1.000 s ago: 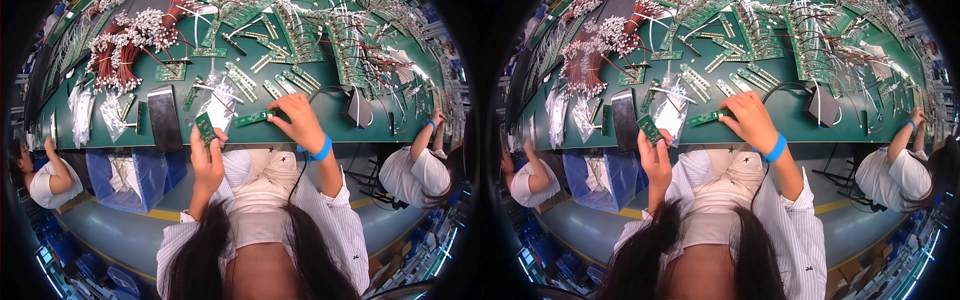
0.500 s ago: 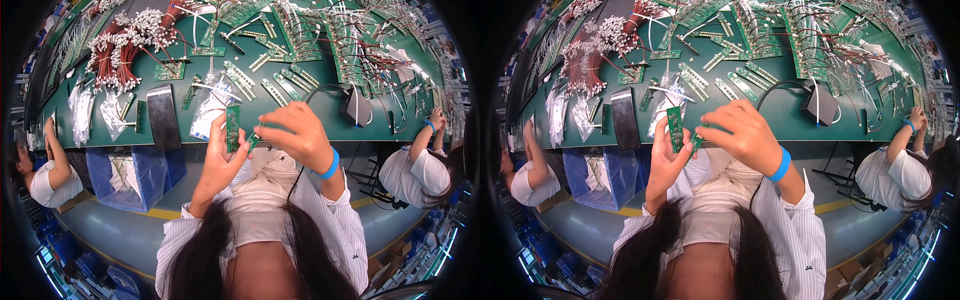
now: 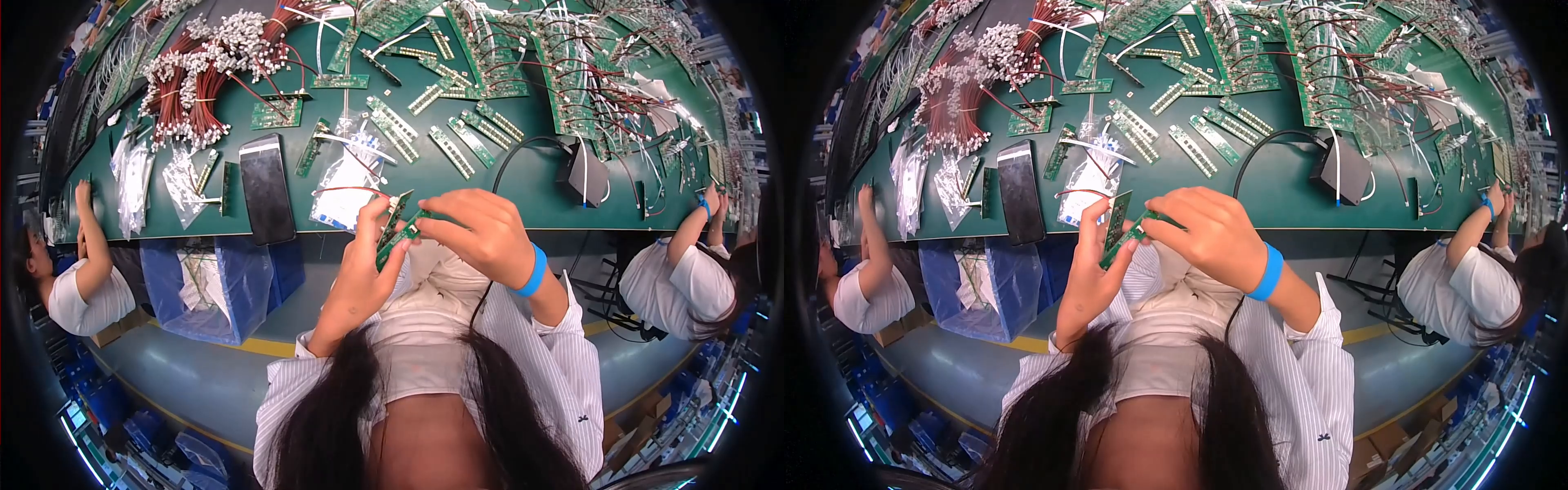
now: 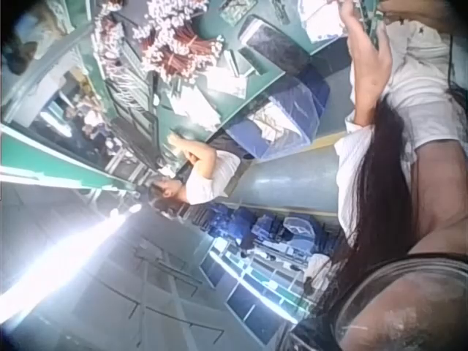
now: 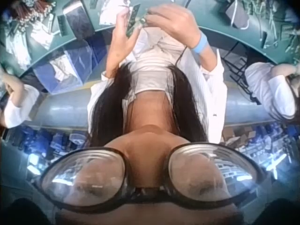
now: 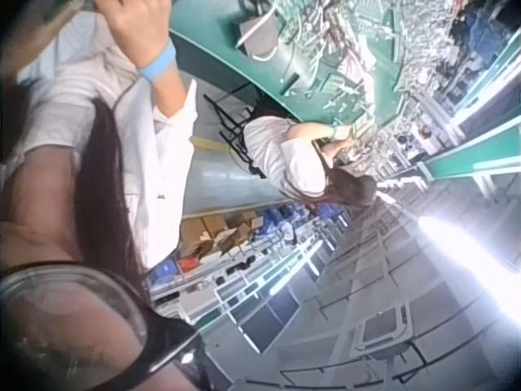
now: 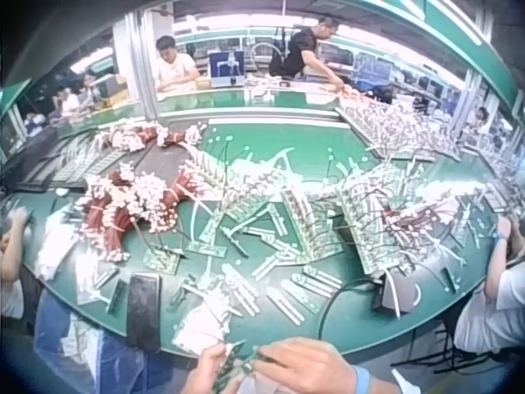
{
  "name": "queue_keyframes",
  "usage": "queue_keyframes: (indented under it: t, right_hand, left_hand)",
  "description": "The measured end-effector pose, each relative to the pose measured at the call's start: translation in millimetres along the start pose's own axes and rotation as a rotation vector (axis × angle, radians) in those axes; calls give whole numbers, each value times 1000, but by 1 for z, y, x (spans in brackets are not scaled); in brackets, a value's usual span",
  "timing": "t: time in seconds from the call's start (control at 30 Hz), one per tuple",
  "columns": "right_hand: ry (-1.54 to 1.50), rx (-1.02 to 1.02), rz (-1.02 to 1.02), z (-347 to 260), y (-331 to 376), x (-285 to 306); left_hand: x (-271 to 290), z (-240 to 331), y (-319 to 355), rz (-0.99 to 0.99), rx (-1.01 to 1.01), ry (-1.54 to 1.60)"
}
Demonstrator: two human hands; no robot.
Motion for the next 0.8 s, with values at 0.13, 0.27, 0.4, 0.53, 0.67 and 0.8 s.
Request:
queue_keyframes:
  t: [0.13,0.27,0.4,0.53,0.67,0.8]
  right_hand:
    - [156,142,69,-7,-2,-3]
    - [223,276,124,-11,-5,-7]
    - [172,288,80,-10,-5,0]
    - [56,77,118,4,-13,9]
    - [159,-194,150,31,-37,-12]
    - [66,-123,214,28,-38,-25]
  left_hand:
    - [3,-4,-4,7,60,-3]
    - [4,-9,-8,57,60,59]
    - [16,-13,-12,172,71,-172]
    - [32,-13,-14,300,18,66]
    - [25,-11,-19,298,-65,150]
    - [21,-9,-18,300,11,167]
Point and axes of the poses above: each hand's wrist, its own y-axis away from the middle knuckle, its own x-axis out of the back of the hand, z = x × y, the point moved 2 cm from there along -y, towards the middle knuckle, and after that the axes turned 13 degrees about -x, right-handed, at the moved point
